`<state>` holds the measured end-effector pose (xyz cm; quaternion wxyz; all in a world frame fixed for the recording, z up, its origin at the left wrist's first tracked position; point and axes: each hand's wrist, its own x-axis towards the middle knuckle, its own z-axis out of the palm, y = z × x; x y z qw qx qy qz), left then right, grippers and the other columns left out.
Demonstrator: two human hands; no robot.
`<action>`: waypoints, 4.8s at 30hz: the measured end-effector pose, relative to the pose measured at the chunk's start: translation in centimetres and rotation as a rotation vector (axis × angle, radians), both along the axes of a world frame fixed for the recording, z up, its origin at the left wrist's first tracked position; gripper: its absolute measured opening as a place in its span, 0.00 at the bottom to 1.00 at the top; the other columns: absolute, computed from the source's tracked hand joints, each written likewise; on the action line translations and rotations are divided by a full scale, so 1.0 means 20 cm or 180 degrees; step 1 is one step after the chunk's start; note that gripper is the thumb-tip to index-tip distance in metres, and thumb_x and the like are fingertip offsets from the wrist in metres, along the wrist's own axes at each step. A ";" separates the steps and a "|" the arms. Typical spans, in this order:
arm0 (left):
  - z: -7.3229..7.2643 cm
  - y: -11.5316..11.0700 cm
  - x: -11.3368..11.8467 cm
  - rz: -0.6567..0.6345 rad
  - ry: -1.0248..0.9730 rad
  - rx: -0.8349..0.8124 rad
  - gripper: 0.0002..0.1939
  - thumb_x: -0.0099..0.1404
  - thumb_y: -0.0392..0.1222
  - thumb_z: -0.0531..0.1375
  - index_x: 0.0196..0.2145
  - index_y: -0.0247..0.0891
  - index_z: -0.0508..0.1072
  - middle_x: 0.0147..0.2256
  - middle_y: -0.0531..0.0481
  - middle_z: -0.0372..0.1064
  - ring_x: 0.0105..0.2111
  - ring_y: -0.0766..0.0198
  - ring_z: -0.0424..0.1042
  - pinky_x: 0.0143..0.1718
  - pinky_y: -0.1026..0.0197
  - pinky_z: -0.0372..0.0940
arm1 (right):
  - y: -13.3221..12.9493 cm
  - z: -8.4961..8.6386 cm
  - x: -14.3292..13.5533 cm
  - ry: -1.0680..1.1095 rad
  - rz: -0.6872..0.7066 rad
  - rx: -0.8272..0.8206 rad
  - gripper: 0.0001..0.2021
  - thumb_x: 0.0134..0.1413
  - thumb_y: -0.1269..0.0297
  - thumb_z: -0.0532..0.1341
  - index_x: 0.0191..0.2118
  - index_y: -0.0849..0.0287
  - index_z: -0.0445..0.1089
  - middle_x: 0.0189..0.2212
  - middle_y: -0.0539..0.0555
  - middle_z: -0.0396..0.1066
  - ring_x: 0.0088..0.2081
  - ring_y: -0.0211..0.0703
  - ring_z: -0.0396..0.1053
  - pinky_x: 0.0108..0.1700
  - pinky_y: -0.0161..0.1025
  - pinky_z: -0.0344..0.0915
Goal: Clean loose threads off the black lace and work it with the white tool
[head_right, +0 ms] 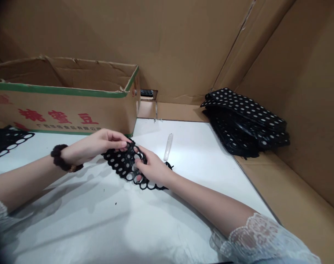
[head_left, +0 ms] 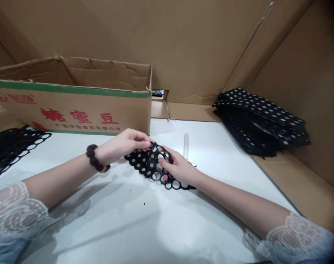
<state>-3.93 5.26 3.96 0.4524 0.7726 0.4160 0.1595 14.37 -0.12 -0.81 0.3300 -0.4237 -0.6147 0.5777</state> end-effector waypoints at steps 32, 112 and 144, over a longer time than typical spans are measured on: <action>0.16 -0.02 -0.09 0.0913 0.1256 0.3205 0.15 0.64 0.44 0.43 0.38 0.42 0.68 0.35 0.50 0.69 0.33 0.63 0.68 0.35 0.61 0.60 | 0.00 0.00 -0.01 -0.0428 -0.0348 -0.0216 0.09 0.52 0.59 0.54 0.31 0.59 0.57 0.26 0.49 0.63 0.17 0.29 0.62 0.15 0.27 0.57; -0.03 0.02 -0.01 -0.0752 0.0844 0.1386 0.18 0.66 0.49 0.38 0.30 0.38 0.60 0.27 0.53 0.62 0.27 0.66 0.62 0.31 0.64 0.57 | -0.01 0.33 0.28 -0.1858 0.1209 0.0167 0.15 0.48 0.52 0.56 0.36 0.60 0.65 0.26 0.51 0.68 0.20 0.34 0.62 0.21 0.32 0.58; -0.10 0.04 -0.03 0.0051 -0.0024 0.0120 0.14 0.57 0.51 0.55 0.31 0.36 0.68 0.29 0.51 0.69 0.28 0.68 0.66 0.31 0.65 0.60 | 0.10 0.02 0.07 -0.0832 0.0264 0.0920 0.10 0.55 0.62 0.49 0.26 0.60 0.58 0.21 0.46 0.55 0.23 0.32 0.51 0.26 0.32 0.50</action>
